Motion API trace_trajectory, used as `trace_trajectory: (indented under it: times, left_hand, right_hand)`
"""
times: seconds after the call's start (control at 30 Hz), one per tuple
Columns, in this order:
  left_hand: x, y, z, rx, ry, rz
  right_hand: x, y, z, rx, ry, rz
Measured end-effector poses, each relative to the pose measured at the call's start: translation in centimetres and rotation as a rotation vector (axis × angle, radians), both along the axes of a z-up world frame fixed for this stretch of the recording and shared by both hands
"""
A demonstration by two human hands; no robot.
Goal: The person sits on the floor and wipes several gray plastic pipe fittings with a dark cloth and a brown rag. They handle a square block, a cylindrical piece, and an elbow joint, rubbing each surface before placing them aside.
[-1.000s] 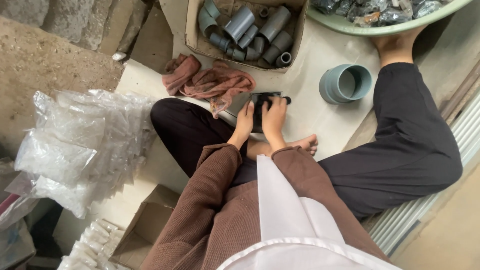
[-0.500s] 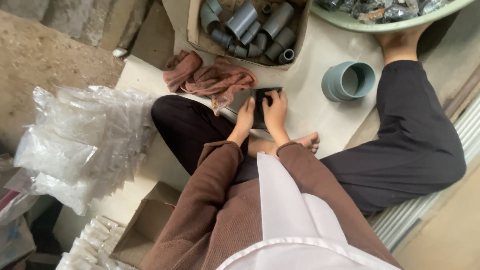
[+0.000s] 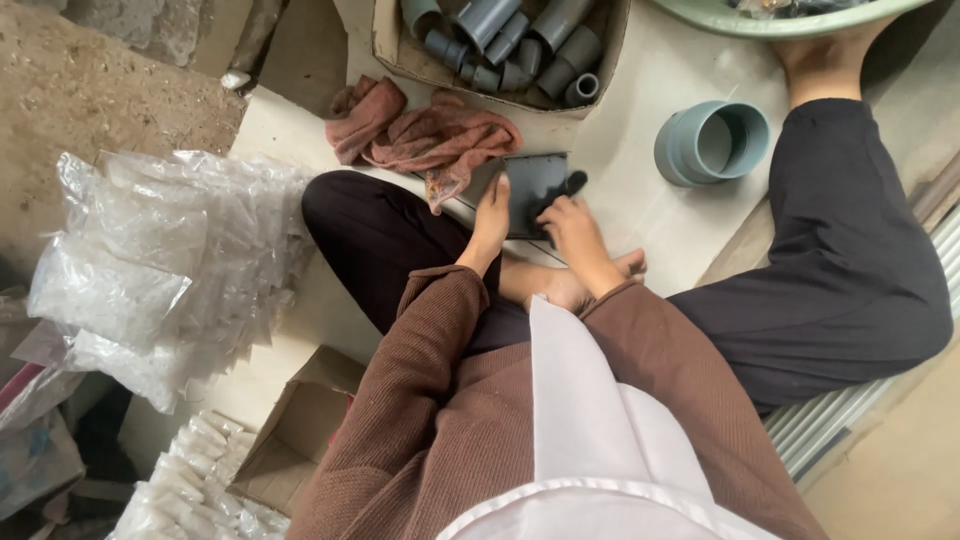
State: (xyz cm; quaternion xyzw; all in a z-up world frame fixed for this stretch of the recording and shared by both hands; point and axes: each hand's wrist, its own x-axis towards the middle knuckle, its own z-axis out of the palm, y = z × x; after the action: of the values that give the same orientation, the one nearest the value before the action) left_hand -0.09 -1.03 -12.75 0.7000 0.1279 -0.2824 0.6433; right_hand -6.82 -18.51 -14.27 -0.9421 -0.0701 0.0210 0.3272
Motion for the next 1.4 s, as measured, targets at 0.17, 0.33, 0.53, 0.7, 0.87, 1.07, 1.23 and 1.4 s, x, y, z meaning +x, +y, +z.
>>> trace_trajectory:
  times: [0.17, 0.33, 0.53, 0.7, 0.87, 1.07, 1.23, 1.4]
  left_hand:
    - [-0.2, -0.7, 3.7, 0.021, -0.090, -0.027]
    - [0.7, -0.4, 1.2, -0.081, -0.204, 0.023]
    - [0.9, -0.5, 1.5, 0.000, -0.223, -0.010]
    - [1.0, -0.2, 2.1, -0.069, -0.186, 0.030]
    - [1.3, -0.1, 1.6, -0.026, -0.171, -0.008]
    - [0.8, 0.1, 2.0, -0.039, -0.156, 0.058]
    - [1.0, 0.2, -0.5, -0.020, -0.190, 0.080]
    - [0.9, 0.0, -1.6, 0.031, -0.199, 0.119]
  right_hand:
    - [-0.6, 2.6, -1.4, 0.001, -0.175, 0.129]
    - [-0.2, 0.9, -1.6, -0.084, -0.179, 0.074]
    - [0.4, 3.7, -2.5, -0.116, -0.270, 0.108]
    - [0.6, 1.8, 1.7, -0.090, -0.221, 0.028]
    - [1.0, 3.9, -1.4, -0.109, -0.271, 0.029]
    - [0.9, 2.6, 0.3, -0.030, -0.177, -0.215]
    - [4.4, 1.4, -0.5, 0.141, -0.019, -0.578]
    - [1.1, 5.7, -2.1, 0.009, -0.184, -0.232]
